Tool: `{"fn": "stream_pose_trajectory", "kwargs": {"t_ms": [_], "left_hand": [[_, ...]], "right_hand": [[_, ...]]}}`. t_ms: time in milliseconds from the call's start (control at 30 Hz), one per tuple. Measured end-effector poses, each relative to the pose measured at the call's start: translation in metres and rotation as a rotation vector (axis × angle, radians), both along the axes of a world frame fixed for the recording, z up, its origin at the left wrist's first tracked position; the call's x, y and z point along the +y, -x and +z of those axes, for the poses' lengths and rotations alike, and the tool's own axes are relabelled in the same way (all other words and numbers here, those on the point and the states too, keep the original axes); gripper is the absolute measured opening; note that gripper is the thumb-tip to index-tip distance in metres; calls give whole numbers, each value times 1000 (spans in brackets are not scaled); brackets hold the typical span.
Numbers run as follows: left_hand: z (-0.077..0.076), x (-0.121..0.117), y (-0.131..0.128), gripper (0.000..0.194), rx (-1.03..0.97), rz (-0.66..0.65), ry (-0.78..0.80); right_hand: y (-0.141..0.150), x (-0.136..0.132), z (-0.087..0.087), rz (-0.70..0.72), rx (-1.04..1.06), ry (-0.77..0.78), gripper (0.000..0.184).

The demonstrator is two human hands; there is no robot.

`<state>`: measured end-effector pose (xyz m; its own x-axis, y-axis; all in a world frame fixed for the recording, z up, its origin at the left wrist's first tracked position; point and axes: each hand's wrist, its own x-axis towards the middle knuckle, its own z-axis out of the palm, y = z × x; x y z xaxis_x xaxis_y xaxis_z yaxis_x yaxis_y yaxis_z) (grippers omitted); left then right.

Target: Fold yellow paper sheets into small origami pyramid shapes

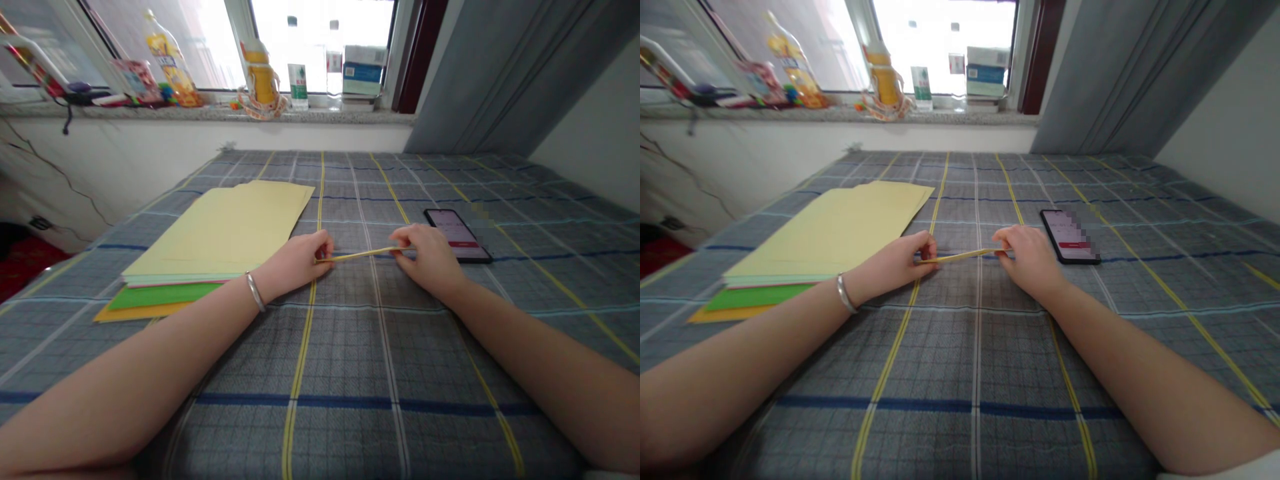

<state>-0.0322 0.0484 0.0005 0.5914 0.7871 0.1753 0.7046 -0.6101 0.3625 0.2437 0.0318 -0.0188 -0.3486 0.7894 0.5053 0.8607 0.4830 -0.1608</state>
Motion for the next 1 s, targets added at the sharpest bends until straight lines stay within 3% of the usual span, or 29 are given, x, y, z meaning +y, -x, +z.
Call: {"fn": "stream_pose_trajectory", "kwargs": {"t_ms": [67, 267, 467, 600, 733, 900, 1000], "left_hand": [[-2, 0, -1, 10, -16, -49, -45], [-7, 1, 0, 17, 35, -110, -92], [-8, 2, 1, 49, 73, -115, -57], [-9, 1, 0, 46, 103, -144, -93], [-13, -1, -2, 40, 116, -131, -148], [-15, -6, -5, 36, 142, -85, -204], [-13, -9, -6, 36, 175, -72, -227]], "right_hand": [[-1, -1, 3, 1, -75, -31, 10], [-6, 3, 1, -43, -156, 34, 14], [-7, 3, -2, 111, -189, 139, 23], [-7, -1, 1, 162, -219, 150, 34], [-6, -5, 4, 140, -203, 96, 33], [-4, -12, 8, 340, -274, 84, 35], [-1, -14, 8, 385, -324, 99, 33]]}}
